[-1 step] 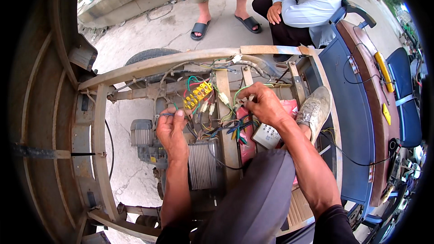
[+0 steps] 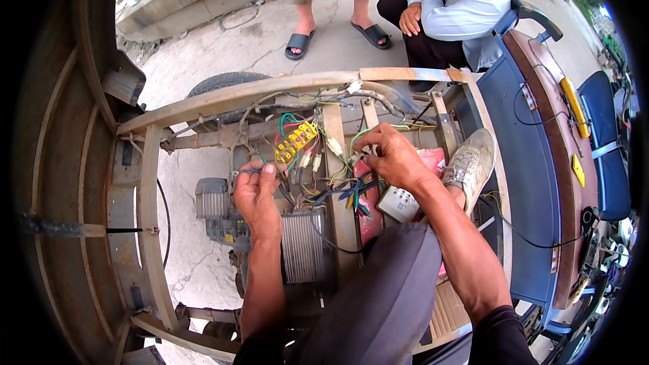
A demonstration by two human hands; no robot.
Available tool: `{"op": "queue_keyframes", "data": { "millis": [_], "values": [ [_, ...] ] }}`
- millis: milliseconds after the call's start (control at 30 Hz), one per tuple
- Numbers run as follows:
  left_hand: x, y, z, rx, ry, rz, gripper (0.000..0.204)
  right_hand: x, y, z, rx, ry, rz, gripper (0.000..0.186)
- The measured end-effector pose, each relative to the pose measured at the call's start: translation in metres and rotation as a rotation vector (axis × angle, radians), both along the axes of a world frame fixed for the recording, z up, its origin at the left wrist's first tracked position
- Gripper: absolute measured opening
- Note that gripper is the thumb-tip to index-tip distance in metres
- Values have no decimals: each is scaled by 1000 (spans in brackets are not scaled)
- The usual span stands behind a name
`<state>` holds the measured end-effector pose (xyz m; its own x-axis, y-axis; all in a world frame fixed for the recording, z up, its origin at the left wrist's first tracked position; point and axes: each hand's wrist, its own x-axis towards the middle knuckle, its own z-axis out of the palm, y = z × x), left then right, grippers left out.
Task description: The person works on the electrical wiring of an open vehicle chassis, manipulating a terminal block and several loose wires to organize or connect them within the frame.
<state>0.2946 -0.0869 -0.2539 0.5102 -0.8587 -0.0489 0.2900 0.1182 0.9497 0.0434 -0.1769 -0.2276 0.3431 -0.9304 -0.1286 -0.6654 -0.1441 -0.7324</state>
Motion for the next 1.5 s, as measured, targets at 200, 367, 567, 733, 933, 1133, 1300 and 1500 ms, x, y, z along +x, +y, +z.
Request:
{"op": "queue_keyframes", "data": {
  "millis": [200, 367, 567, 733, 933, 1133, 1300, 1500],
  "values": [
    [2, 1, -1, 41, -7, -7, 22, 11, -2, -6, -23, 146, 169, 34],
    [3, 1, -3, 64, -18, -5, 22, 11, -5, -9, -42, 152, 191, 30],
    [2, 1, 0, 38, -14, -24, 19, -6, -1, -1, -124, 28, 128, 35],
    [5, 1, -5, 38, -34, -3, 20, 0, 3, 24, 180, -88, 60, 33],
    [4, 0, -4, 27, -25, -14, 22, -3, 3, 15, 149, -119, 71, 32],
    [5, 2, -7, 34, -97, -39, 23, -3, 5, 28, 128, -146, 165, 31],
    [-4, 2, -1, 2, -134, -125, 24, -10, 4, 23, 166, -166, 170, 31],
    [-2, 5, 2, 5, -102, -179, 26, -8, 1, 23, 492, -498, -80, 45]
  ]
}}
